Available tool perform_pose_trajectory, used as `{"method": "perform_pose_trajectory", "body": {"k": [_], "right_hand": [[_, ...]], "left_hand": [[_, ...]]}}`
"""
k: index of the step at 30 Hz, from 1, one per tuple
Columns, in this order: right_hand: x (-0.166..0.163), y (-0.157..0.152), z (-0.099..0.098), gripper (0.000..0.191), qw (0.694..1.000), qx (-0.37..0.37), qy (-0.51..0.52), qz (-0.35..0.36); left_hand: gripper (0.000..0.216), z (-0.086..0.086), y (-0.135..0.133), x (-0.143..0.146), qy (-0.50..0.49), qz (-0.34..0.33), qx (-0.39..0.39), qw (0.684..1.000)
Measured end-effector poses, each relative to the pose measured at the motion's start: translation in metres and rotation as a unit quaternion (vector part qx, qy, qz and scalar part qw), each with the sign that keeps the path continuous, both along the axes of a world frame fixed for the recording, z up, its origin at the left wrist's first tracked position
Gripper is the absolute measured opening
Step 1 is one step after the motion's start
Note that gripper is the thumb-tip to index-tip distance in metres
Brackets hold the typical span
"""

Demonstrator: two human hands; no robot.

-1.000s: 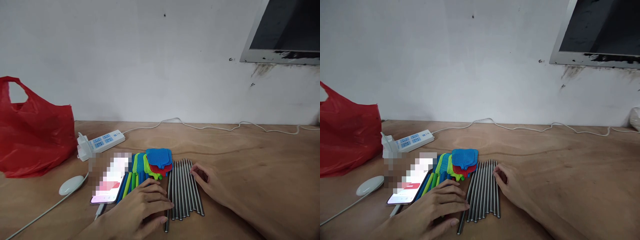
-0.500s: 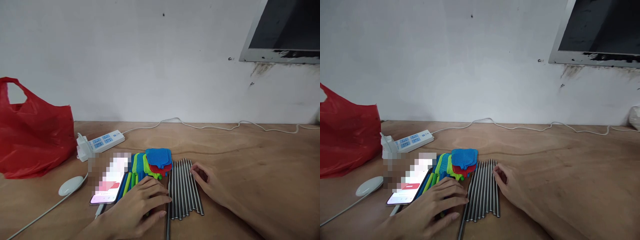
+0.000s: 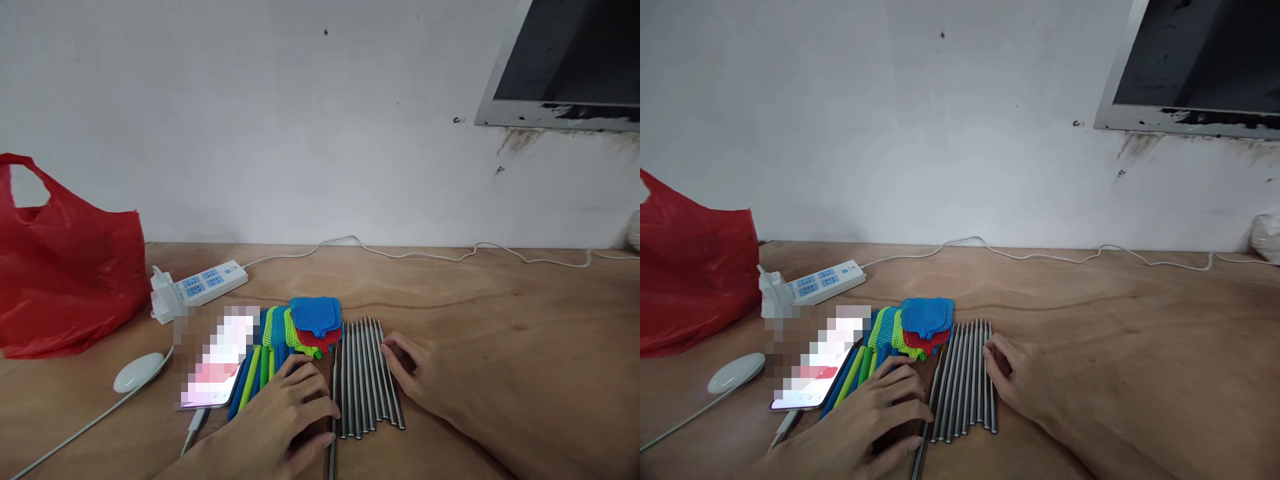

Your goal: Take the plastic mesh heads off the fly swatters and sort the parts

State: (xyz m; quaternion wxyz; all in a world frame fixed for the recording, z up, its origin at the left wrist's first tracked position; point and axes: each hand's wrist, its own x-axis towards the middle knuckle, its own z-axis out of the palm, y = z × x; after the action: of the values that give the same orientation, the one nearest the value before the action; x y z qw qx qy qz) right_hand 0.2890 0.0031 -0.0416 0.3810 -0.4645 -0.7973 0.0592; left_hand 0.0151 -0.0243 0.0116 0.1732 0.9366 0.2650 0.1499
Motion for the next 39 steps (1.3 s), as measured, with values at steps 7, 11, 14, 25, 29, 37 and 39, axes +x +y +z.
{"method": "perform_pose_trajectory", "body": {"k": [7, 11, 14, 25, 29, 37, 39], "right_hand": [[-0.002, -0.001, 0.001, 0.024, 1.0, 0.0, -0.022, 0.006], [-0.002, -0.002, 0.001, 0.025, 0.999, 0.003, -0.034, 0.009], [-0.001, -0.002, 0.002, 0.025, 0.999, -0.003, -0.04, 0.007], [0.0, -0.001, 0.0, 0.025, 0.999, -0.014, -0.031, 0.002], [0.0, -0.001, -0.001, 0.025, 1.0, -0.019, -0.024, -0.002], [0.001, 0.0, 0.0, 0.025, 1.0, -0.02, -0.012, -0.01], [0.0, 0.0, 0.0, 0.026, 1.0, -0.018, -0.007, -0.012]], "left_hand": [[0.009, -0.003, -0.002, 0.003, 0.015, 0.007, -0.028, 0.999], [0.016, -0.004, -0.004, 0.005, 0.014, 0.034, -0.043, 0.998], [0.022, -0.006, -0.005, 0.007, 0.004, 0.06, -0.033, 0.998], [0.033, -0.016, -0.011, 0.015, -0.02, 0.106, 0.026, 0.994], [0.025, -0.016, -0.012, 0.017, -0.041, 0.113, 0.036, 0.992], [0.021, -0.037, -0.008, 0.011, -0.085, 0.146, 0.109, 0.98], [0.02, -0.036, -0.007, 0.011, -0.082, 0.146, 0.117, 0.979]]}}
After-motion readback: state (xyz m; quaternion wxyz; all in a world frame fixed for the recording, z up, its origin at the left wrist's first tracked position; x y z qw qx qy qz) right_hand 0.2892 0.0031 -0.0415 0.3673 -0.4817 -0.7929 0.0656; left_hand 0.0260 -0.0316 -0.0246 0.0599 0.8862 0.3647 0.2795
